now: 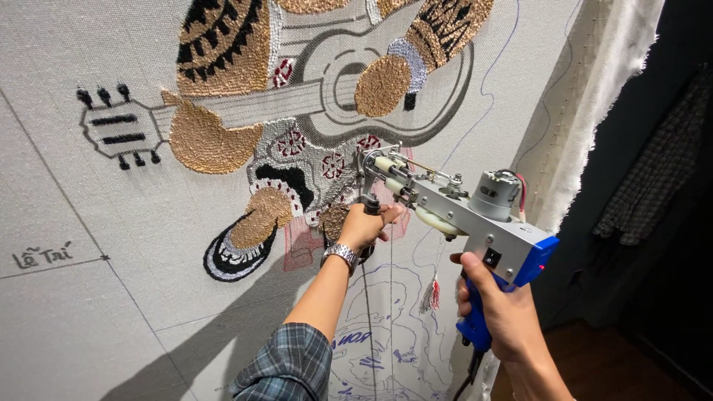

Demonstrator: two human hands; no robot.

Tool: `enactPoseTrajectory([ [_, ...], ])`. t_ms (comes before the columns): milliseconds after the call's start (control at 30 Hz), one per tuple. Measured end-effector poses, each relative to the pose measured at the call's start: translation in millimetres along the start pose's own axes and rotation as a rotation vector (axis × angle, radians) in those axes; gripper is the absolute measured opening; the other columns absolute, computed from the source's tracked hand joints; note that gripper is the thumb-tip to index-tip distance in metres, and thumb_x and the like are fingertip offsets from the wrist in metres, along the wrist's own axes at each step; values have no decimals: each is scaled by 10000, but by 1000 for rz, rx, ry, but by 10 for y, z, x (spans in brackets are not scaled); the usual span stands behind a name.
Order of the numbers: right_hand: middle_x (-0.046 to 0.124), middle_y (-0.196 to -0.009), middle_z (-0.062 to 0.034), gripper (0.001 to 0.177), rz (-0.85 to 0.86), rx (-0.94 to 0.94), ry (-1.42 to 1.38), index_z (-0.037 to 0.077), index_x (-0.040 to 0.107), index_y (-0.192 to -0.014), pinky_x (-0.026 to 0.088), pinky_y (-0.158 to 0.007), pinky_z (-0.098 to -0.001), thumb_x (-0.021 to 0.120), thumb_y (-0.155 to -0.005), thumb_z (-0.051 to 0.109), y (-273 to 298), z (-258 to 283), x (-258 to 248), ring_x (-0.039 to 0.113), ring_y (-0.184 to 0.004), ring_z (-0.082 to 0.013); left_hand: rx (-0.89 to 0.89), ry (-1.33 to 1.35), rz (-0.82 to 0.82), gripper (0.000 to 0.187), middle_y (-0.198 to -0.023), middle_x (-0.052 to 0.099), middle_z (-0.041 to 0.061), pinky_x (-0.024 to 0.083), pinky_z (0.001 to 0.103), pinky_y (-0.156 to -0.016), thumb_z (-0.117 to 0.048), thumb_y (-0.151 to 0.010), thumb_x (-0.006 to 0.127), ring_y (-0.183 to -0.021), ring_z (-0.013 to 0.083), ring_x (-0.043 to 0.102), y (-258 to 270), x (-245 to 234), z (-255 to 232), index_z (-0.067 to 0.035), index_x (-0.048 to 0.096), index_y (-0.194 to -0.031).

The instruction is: The person uses a tufting gun to punch yarn through a stretched canvas, following a pre-drawn design and occasionally stopping to pull out loose threads by hand.

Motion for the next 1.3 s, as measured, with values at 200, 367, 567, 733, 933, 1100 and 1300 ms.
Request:
enactPoseTrajectory([
  [200, 567, -629, -40, 337, -18, -4, 71, -12, 705, -1029, 459, -448, -261, 719, -894, 297, -29, -67, 200, 535, -495, -114, -18, 9, -5, 488, -903, 789, 89, 477, 277, -440, -419, -808, 810, -536, 143, 682, -223, -132, 129, -33, 778, -1106],
  [367, 543, -624, -38, 360, -16, 7, -10, -28, 701, -1013, 437, -434, -275, 716, -899, 314, -51, -166, 269, 517, -495, -124, 3, -32, -39, 436, -904, 786, 85, 563, 277, -483, -372, -811, 826, -595, 121, 678, -258, -225, 121, -29, 797, -1076],
  [567, 541, -603, -53, 369, 14, 59, -94, -34, 655, -950, 419, -448, -286, 691, -917, 332, -41, -203, 314, 495, -482, -140, -14, -80, -44, 419, -888, 776, 61, 588, 268, -499, -375, -819, 819, -609, 107, 684, -190, -280, 11, -52, 794, -1084],
  [733, 530, -599, -55, 362, 43, 71, -161, -37, 626, -950, 408, -450, -295, 680, -937, 321, -55, -251, 302, 489, -482, -144, -33, -105, -49, 423, -864, 770, 53, 570, 266, -495, -393, -810, 819, -560, 117, 663, -98, -286, -102, -64, 807, -1076],
  [933, 509, -574, -66, 366, 31, 94, -172, -27, 634, -941, 409, -450, -309, 648, -944, 339, -60, -196, 323, 484, -473, -158, -17, -156, -66, 465, -802, 769, 47, 530, 279, -493, -428, -797, 833, -505, 115, 639, -42, -271, -181, -64, 792, -1082],
  [1100, 519, -581, -68, 372, 38, 82, -184, -38, 639, -958, 421, -457, -312, 641, -953, 334, -64, -151, 340, 483, -478, -158, -11, -128, -83, 481, -782, 764, 41, 529, 275, -482, -401, -775, 857, -489, 115, 643, -84, -264, -201, -14, 782, -1050],
  [1300, 518, -584, -64, 366, 19, 66, -161, -33, 634, -946, 425, -459, -314, 641, -951, 333, -57, -191, 333, 482, -476, -155, 22, -116, -103, 461, -762, 741, 28, 528, 292, -460, -383, -767, 865, -507, 115, 636, -98, -268, -193, 0, 780, -1010],
])
Point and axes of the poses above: each hand's wrist, its own y-axis away from the middle knuckle, its own x-axis out of the palm, z = x × y, the point moved 1 cm from there along -y, towards the middle knuckle
